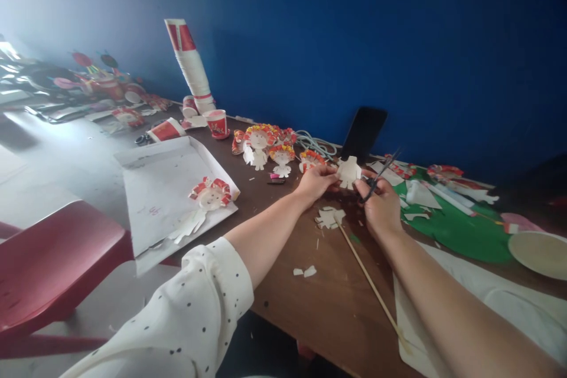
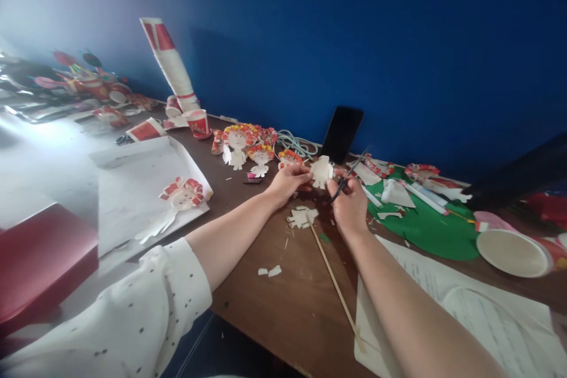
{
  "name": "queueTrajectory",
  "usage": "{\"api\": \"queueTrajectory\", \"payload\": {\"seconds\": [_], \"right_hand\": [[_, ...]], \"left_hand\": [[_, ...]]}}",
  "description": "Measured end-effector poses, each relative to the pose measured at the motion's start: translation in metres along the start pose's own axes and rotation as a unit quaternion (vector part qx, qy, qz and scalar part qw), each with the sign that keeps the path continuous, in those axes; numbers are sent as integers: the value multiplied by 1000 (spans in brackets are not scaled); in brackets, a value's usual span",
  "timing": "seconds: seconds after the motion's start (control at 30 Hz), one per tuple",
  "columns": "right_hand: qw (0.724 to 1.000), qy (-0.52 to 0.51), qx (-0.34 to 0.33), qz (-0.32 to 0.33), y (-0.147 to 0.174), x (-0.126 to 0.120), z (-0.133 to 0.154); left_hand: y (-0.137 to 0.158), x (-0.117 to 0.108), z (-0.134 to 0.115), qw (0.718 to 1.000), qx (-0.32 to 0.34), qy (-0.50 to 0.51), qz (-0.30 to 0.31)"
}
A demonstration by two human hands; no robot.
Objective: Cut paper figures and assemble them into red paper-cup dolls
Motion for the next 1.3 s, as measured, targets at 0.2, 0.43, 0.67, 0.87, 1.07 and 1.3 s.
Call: {"api": "queueTrajectory", "payload": {"seconds": [0.2, 0.43, 0.67, 0.87, 1.07, 1.3], "right_hand": [[1000, -16, 8, 6, 0, 1, -3], [1000, -11, 5, 2, 2, 3, 5], [1000, 10, -23, -1, 0, 3, 1], [1000, 12, -13, -2, 2, 3, 3], [1000, 9, -15, 19, 3, 2, 4], [987, 140, -66, 40, -3, -10, 14]], "left_hand": [[1, -1, 1, 1000, -16, -8, 5], [1, -2, 2, 1000, -17, -11, 12], [1, -2, 2, 1000, -18, -15, 10], [2, -3, 0, 999, -5, -28, 14], [2, -4, 3, 996, 39, -79, 22], [-7, -8, 7, 989, 60, -112, -70]]}}
Point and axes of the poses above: each hand's wrist, its own y-axis away from the middle knuckle, its own x-axis out of the palm, z = x × y, the point moved 1 cm from there along -y, towards the middle knuckle, and after that the axes turned 9 degrees about -z, right-handed, at the moved point
